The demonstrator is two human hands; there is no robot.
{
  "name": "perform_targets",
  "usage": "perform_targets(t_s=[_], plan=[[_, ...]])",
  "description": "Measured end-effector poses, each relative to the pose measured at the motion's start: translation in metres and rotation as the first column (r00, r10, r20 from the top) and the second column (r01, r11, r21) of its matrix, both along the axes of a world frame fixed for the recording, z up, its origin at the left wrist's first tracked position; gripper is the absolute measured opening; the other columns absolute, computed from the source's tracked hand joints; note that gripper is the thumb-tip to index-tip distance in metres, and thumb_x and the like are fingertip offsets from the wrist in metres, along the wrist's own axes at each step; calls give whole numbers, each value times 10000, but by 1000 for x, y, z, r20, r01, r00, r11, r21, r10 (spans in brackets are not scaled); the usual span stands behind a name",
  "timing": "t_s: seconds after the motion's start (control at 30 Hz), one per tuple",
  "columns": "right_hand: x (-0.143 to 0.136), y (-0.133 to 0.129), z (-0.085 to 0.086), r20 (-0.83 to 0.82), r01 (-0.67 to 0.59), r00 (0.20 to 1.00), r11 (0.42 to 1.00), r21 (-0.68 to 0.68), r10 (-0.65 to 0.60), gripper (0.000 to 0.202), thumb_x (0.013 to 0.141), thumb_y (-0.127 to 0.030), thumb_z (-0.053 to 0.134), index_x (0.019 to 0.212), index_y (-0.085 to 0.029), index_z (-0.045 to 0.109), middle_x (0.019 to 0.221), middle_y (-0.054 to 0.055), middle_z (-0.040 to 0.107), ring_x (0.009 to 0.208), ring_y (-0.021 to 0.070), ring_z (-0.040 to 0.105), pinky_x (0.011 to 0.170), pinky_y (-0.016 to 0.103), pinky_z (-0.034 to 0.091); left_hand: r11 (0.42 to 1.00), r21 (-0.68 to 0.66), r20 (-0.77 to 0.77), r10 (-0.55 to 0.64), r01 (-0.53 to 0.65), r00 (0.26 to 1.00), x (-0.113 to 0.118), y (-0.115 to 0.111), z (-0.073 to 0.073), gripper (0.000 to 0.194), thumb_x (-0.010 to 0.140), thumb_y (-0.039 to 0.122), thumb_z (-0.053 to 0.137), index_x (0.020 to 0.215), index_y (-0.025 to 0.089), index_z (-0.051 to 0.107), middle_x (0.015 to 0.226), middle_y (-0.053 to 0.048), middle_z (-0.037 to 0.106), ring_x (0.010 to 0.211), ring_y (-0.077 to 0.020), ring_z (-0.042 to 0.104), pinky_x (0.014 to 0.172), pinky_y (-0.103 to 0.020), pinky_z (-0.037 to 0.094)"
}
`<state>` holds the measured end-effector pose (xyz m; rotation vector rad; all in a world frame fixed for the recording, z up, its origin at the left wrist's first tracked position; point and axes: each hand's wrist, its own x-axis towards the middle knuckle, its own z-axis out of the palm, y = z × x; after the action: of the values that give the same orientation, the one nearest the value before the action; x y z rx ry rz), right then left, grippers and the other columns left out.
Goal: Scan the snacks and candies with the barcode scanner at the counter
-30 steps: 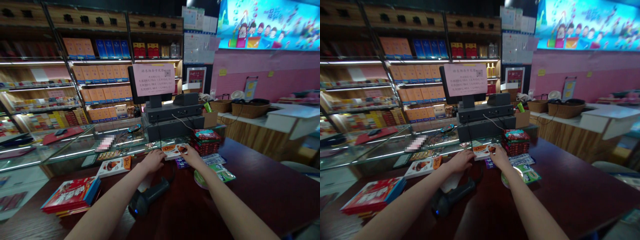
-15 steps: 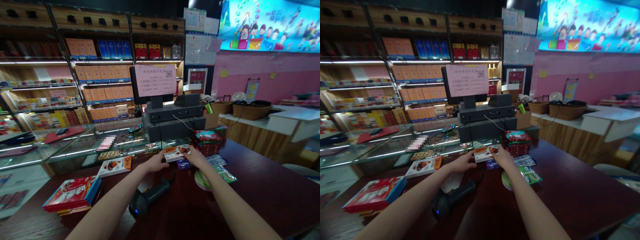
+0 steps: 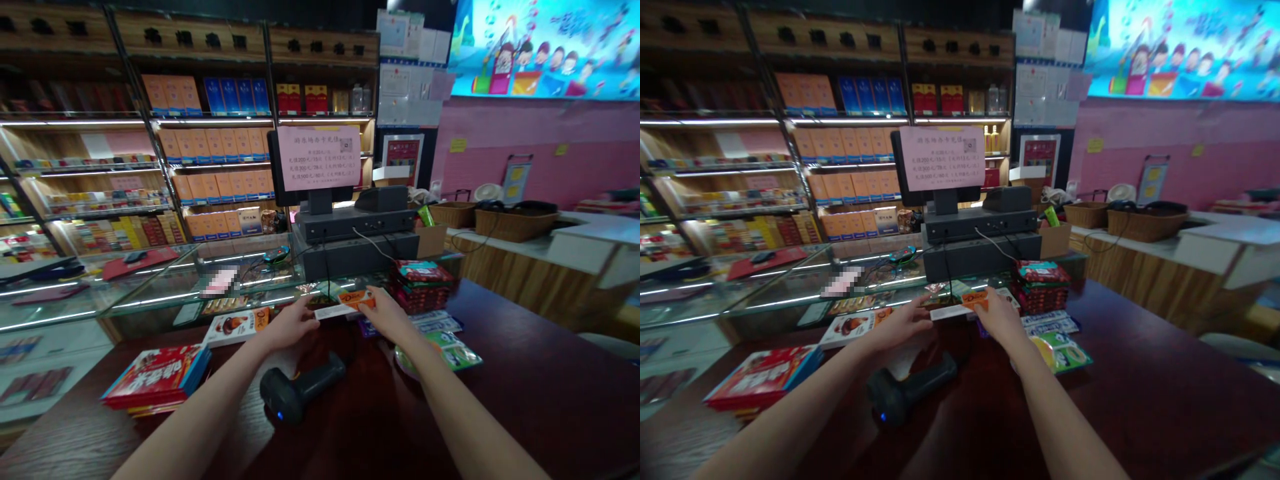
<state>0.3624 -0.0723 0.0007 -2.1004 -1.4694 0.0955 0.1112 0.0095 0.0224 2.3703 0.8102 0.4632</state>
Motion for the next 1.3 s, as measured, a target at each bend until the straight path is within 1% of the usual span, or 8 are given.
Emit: perform_targets(t_s=[0.2, 0.3, 0.43, 0.6, 0.8, 0.97, 1.1, 1.3], plan=[[-37, 2, 4, -123, -107, 986, 994, 37, 111, 572, 899, -356, 515, 1428, -150, 438, 1306, 169, 637, 1223, 324, 598, 1023, 422, 433, 984, -111, 92, 150, -140, 984, -46, -1, -4, 666, 851, 280, 548, 1465, 160, 319, 1274, -108, 672, 1162, -225, 645, 990, -363, 498], [-51, 6, -1, -197, -144, 967, 985, 93, 160, 566, 888, -348, 528, 1426, -191, 445, 1319, 130, 635, 1215, 293, 609, 1034, 403, 438, 969, -62, 160, 248, -241, 956, -67, -3, -10, 664, 840, 253, 542, 1460, 176, 315, 1340, -111, 632, 1257, -233, 584, 1074, -414, 439], [-62, 17, -19, -308, -191, 922, 967, 166, 235, 562, 878, -342, 518, 1414, -191, 445, 1302, 117, 646, 1227, 266, 604, 1042, 397, 445, 958, 13, 317, 267, -286, 910, -86, -12, -20, 623, 865, 229, 526, 1445, 218, 298, 1422, -104, 566, 1372, -214, 477, 1155, -424, 344], [-72, 28, -38, -421, -240, 856, 951, 194, 301, 528, 861, -343, 522, 1369, -207, 490, 1220, 89, 696, 1137, 253, 655, 988, 388, 494, 938, 76, 408, 281, -339, 868, -93, -26, -26, 616, 892, 211, 541, 1449, 249, 282, 1456, -92, 535, 1418, -221, 411, 1199, -445, 257], [-79, 30, -45, -524, -275, 766, 927, 257, 372, 438, 801, -396, 574, 1191, -201, 610, 1051, 77, 746, 1013, 269, 695, 874, 391, 541, 912, 152, 540, 246, -381, 805, -91, -30, -38, 557, 935, 168, 508, 1443, 273, 306, 1396, -76, 591, 1346, -204, 503, 1159, -453, 333], [-83, 28, -45, -596, -310, 685, 908, 281, 419, 396, 732, -416, 653, 1071, -211, 642, 1024, 82, 754, 952, 272, 704, 855, 398, 537, 780, 456, 532, 148, -429, 834, -96, -27, -44, 488, 960, 107, 460, 1405, 286, 372, 1245, -32, 700, 1261, -171, 585, 1204, -512, 266], [-84, 27, -47, -624, -350, 639, 892, 286, 450, 384, 713, -408, 700, 1041, -215, 651, 1029, 84, 757, 955, 272, 703, 872, 400, 528, 673, 550, 554, 149, -495, 819, -102, -24, -47, 452, 966, 124, 477, 1387, 280, 425, 1232, -27, 707, 1220, -169, 620, 1168, -469, 363], [-78, 27, -51, -659, -397, 562, 862, 314, 499, 408, 726, -469, 757, 1030, -218, 653, 1028, 79, 758, 983, 278, 699, 893, 406, 526, 666, 548, 585, 127, -506, 801, -109, -25, -43, 433, 955, 171, 537, 1370, 268, 463, 1287, -51, 660, 1232, -185, 600, 1128, -438, 421]])
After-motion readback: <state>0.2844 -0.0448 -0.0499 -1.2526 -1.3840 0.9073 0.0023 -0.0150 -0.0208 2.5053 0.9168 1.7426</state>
